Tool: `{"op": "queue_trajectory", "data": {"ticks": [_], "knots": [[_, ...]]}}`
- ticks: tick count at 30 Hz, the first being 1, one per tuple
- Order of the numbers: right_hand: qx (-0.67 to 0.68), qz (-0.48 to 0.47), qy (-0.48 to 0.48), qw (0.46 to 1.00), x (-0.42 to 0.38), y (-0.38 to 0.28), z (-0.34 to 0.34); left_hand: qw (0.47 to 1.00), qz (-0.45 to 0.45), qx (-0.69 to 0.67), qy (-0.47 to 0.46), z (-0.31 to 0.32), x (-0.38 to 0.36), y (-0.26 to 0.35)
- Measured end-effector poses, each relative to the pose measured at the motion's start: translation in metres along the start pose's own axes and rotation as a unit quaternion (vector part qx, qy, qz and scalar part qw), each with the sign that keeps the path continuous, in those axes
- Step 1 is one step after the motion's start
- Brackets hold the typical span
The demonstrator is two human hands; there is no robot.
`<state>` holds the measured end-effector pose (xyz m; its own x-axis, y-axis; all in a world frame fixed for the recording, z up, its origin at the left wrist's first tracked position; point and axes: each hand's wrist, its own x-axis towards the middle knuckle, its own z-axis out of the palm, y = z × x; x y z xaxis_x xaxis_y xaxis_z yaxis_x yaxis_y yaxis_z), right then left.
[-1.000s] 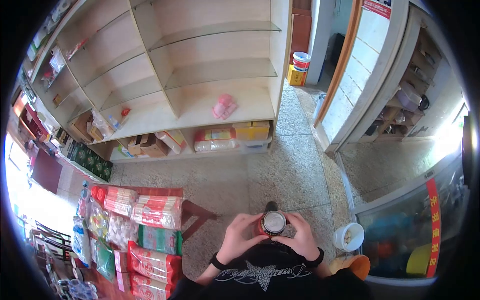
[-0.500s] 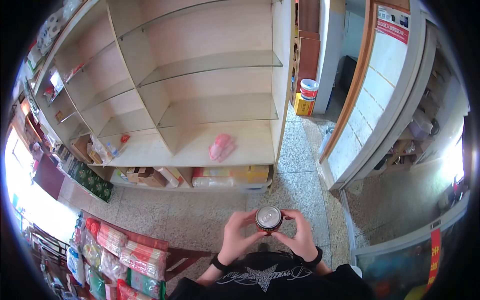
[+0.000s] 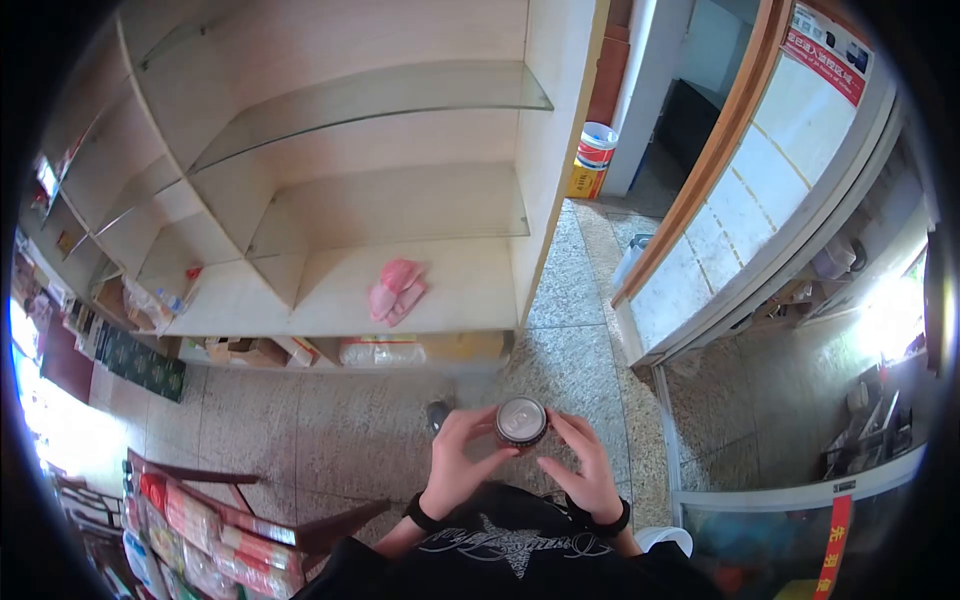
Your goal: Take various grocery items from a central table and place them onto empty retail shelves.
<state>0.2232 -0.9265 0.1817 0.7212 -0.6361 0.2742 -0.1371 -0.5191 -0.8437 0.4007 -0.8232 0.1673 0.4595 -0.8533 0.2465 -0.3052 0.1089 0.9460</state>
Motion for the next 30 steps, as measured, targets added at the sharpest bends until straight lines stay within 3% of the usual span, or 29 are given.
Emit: {"op": "queue_trajectory", "data": {"ticks": [3,6,12,20,22,30], "knots": [[0.071,0.059,0.007,0.996,0.035,0.011,0.009,0.999,-0.017,-0.029,-0.029,-0.013,0.05,-0.012],[0.152,0.109,0.01,0.982,0.083,0.011,0.017,0.999,0.028,-0.008,-0.043,-0.028,0.1,-0.024],[0.088,0.046,0.085,0.991,0.167,0.029,0.045,0.99,0.104,0.077,-0.059,-0.062,0.189,-0.037],[0.236,0.126,0.102,0.958,0.233,0.055,0.077,0.991,0.076,0.093,-0.052,-0.065,0.259,-0.082],[0.26,0.144,0.091,0.95,0.249,0.064,0.083,0.996,0.051,0.037,-0.057,-0.066,0.276,-0.096],[0.274,0.15,0.087,0.946,0.376,0.17,-0.012,0.998,0.014,-0.02,-0.066,0.036,0.445,-0.133]]}}
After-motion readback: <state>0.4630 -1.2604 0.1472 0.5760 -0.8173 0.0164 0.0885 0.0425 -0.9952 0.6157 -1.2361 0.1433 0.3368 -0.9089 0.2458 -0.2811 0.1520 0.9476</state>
